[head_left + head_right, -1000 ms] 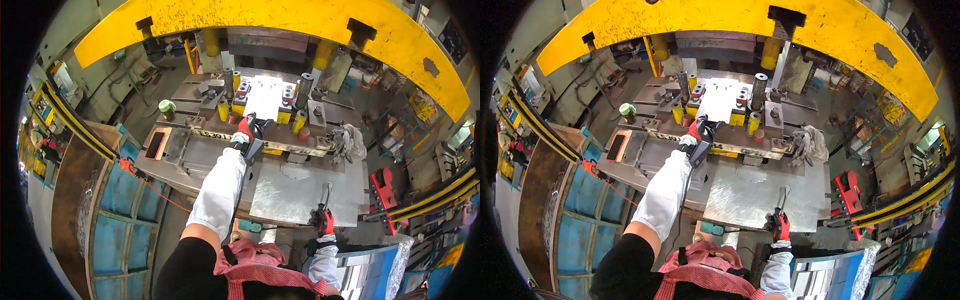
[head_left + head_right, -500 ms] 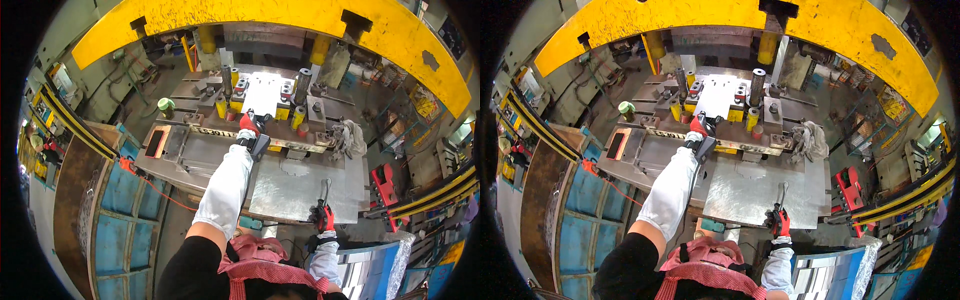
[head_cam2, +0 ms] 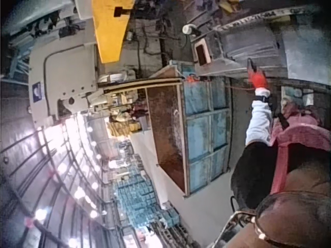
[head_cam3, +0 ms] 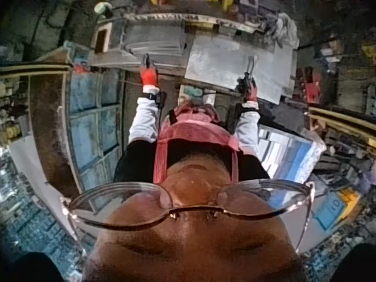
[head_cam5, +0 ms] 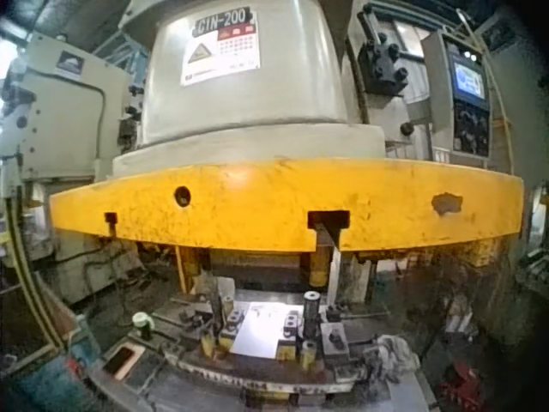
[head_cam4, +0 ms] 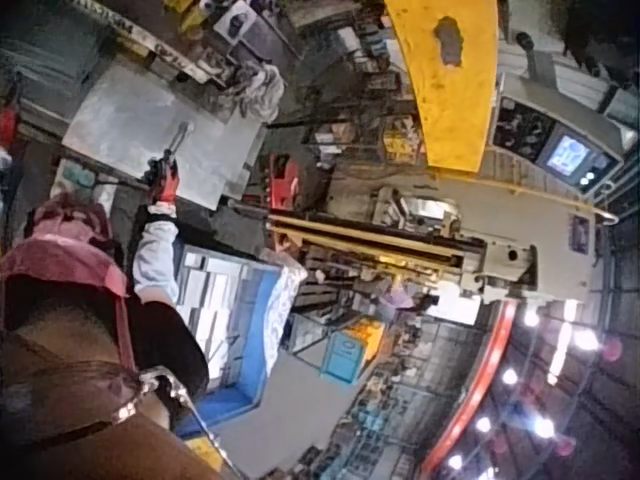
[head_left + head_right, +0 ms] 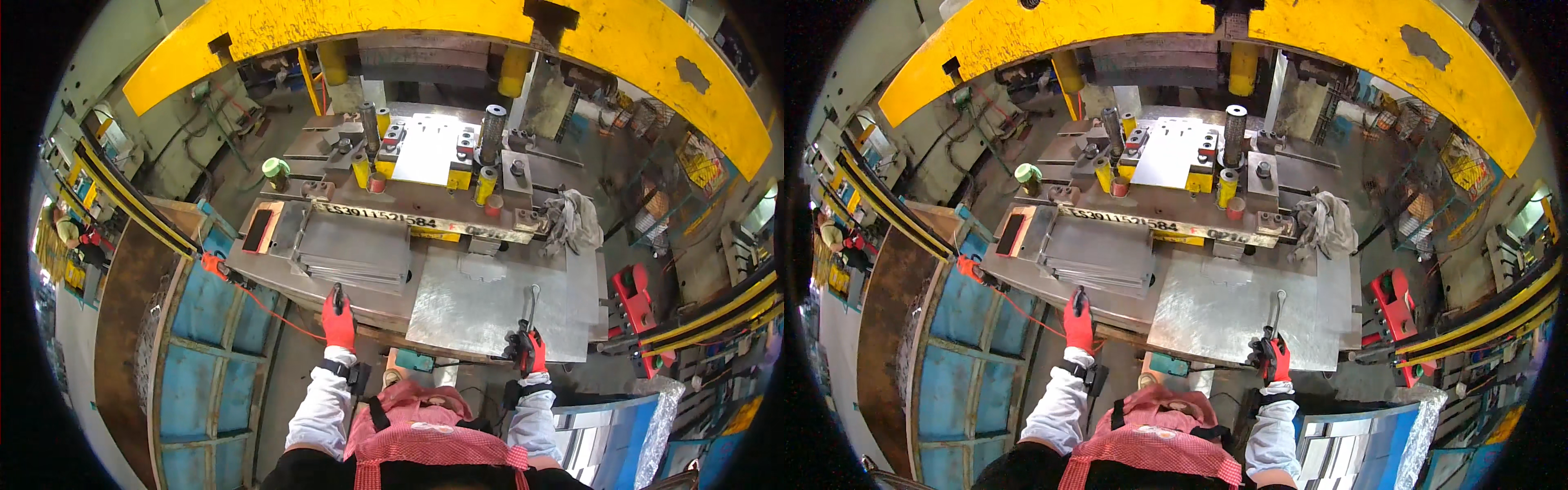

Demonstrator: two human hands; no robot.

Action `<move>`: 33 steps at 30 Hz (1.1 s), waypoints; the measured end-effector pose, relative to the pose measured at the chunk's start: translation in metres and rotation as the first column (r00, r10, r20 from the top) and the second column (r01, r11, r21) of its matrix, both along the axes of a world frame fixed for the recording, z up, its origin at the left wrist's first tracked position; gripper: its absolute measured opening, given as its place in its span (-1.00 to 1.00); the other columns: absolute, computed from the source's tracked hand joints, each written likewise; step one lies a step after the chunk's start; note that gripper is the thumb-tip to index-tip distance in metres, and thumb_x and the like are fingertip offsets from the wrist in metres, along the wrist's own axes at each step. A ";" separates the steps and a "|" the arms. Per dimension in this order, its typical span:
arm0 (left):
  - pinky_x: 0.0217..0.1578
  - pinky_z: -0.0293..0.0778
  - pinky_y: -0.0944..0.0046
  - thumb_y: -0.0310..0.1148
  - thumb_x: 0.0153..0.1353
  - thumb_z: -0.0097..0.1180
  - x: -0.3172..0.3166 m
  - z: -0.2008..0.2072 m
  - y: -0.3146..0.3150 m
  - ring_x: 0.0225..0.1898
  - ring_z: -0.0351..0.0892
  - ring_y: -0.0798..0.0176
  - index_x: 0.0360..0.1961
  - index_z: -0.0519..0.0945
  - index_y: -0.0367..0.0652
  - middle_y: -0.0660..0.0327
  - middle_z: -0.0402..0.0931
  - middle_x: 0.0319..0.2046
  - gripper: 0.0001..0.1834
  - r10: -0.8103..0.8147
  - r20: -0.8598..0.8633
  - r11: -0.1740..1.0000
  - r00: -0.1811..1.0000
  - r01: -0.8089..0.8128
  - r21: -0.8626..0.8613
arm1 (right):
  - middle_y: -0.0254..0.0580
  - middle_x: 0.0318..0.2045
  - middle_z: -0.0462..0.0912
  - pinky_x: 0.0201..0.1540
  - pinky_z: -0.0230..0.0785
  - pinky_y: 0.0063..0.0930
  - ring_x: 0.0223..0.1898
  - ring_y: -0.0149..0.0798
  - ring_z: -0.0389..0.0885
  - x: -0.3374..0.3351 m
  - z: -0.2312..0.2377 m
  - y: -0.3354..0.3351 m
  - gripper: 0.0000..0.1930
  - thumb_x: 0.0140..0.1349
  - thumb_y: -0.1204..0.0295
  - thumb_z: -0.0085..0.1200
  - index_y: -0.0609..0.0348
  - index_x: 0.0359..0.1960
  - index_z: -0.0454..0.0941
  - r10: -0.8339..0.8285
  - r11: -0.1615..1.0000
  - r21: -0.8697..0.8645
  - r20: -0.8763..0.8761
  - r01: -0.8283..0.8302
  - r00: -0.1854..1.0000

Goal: Placing metal sheets into an industrial press to be stamped.

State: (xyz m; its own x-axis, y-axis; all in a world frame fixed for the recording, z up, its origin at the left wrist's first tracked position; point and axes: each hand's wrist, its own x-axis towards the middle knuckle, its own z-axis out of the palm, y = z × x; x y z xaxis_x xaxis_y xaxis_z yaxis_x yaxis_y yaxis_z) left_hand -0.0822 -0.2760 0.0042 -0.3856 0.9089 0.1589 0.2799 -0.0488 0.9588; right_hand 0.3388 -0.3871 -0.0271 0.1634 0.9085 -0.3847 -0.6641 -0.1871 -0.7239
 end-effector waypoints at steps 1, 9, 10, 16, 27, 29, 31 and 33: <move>0.09 0.20 0.08 -0.31 0.06 0.07 -0.013 -0.017 0.001 0.18 0.17 0.03 0.18 0.20 -0.05 0.06 0.15 0.18 -0.38 -0.060 -0.497 0.989 0.866 -0.015 -0.145 | -0.03 -0.42 0.52 -0.59 0.35 -0.34 -0.64 -0.22 0.44 -0.002 0.002 0.001 -0.73 0.14 0.38 -0.03 0.03 -0.12 0.28 -0.015 0.999 -0.039 0.040 0.017 0.999; 0.12 0.15 -0.09 -0.22 -0.06 0.09 -0.020 -0.023 0.017 0.29 -0.15 -0.13 0.27 0.00 0.21 0.12 -0.12 0.30 -0.17 -0.510 -0.760 0.823 0.402 -0.029 -0.568 | -0.04 -0.46 0.53 -0.61 0.36 -0.32 -0.64 -0.19 0.47 0.004 -0.001 -0.002 -0.67 0.15 0.38 -0.04 0.05 -0.02 0.30 -0.038 0.997 -0.062 0.076 0.043 0.996; 0.12 0.15 -0.09 -0.22 -0.06 0.09 -0.022 -0.023 0.019 0.29 -0.15 -0.13 0.27 0.00 0.21 0.12 -0.12 0.30 -0.17 -0.507 -0.762 0.825 0.402 -0.032 -0.565 | -0.03 -0.46 0.54 -0.61 0.35 -0.32 -0.64 -0.19 0.47 0.004 -0.001 -0.001 -0.65 0.15 0.37 -0.04 0.04 0.00 0.30 -0.039 0.997 -0.060 0.085 0.044 0.996; 0.06 0.22 -0.16 -0.21 0.00 -0.01 -0.027 -0.024 0.027 0.28 -0.10 -0.12 0.21 0.12 0.19 0.11 -0.04 0.27 -0.32 -0.617 -0.685 0.735 0.387 -0.027 -0.678 | -0.02 -0.46 0.54 -0.61 0.39 -0.28 -0.65 -0.18 0.49 0.006 -0.008 -0.003 -0.66 0.16 0.35 -0.03 0.06 -0.01 0.31 -0.047 0.997 -0.054 0.063 0.051 0.997; 0.06 0.23 -0.12 -0.18 -0.01 0.04 -0.026 -0.027 0.027 0.27 -0.07 -0.14 0.21 0.12 0.22 0.11 -0.06 0.28 -0.30 -0.557 -0.734 0.785 0.389 -0.042 -0.618 | -0.05 -0.43 0.54 -0.60 0.44 -0.26 -0.64 -0.19 0.49 0.007 -0.011 -0.001 -0.67 0.16 0.36 -0.04 0.05 -0.02 0.30 -0.049 0.995 -0.077 0.103 0.057 0.993; 0.07 0.23 -0.11 -0.18 -0.02 0.05 -0.022 -0.025 0.028 0.27 -0.07 -0.13 0.17 0.22 0.22 0.11 -0.05 0.28 -0.36 -0.538 -0.727 0.793 0.428 -0.037 -0.608 | -0.05 -0.43 0.54 -0.60 0.44 -0.25 -0.64 -0.19 0.49 0.009 -0.011 -0.002 -0.67 0.16 0.36 -0.04 0.05 -0.02 0.30 -0.060 0.993 -0.092 0.094 0.069 0.994; 0.07 0.23 -0.10 -0.18 -0.02 0.05 -0.024 -0.025 0.025 0.27 -0.07 -0.12 0.17 0.21 0.22 0.12 -0.05 0.28 -0.36 -0.531 -0.731 0.798 0.428 -0.038 -0.602 | -0.05 -0.45 0.54 -0.60 0.43 -0.25 -0.64 -0.18 0.49 0.006 -0.009 -0.003 -0.66 0.15 0.37 -0.04 0.06 -0.02 0.30 -0.064 0.994 -0.082 0.079 0.071 0.995; 0.06 0.23 -0.10 -0.17 -0.01 0.04 -0.026 -0.026 0.024 0.28 -0.09 -0.12 0.18 0.20 0.21 0.12 -0.06 0.28 -0.35 -0.533 -0.726 0.797 0.434 -0.031 -0.604 | -0.06 -0.45 0.53 -0.61 0.43 -0.26 -0.64 -0.18 0.49 0.005 -0.008 -0.003 -0.66 0.15 0.37 -0.03 0.05 -0.02 0.29 -0.060 0.996 -0.068 0.065 0.064 0.996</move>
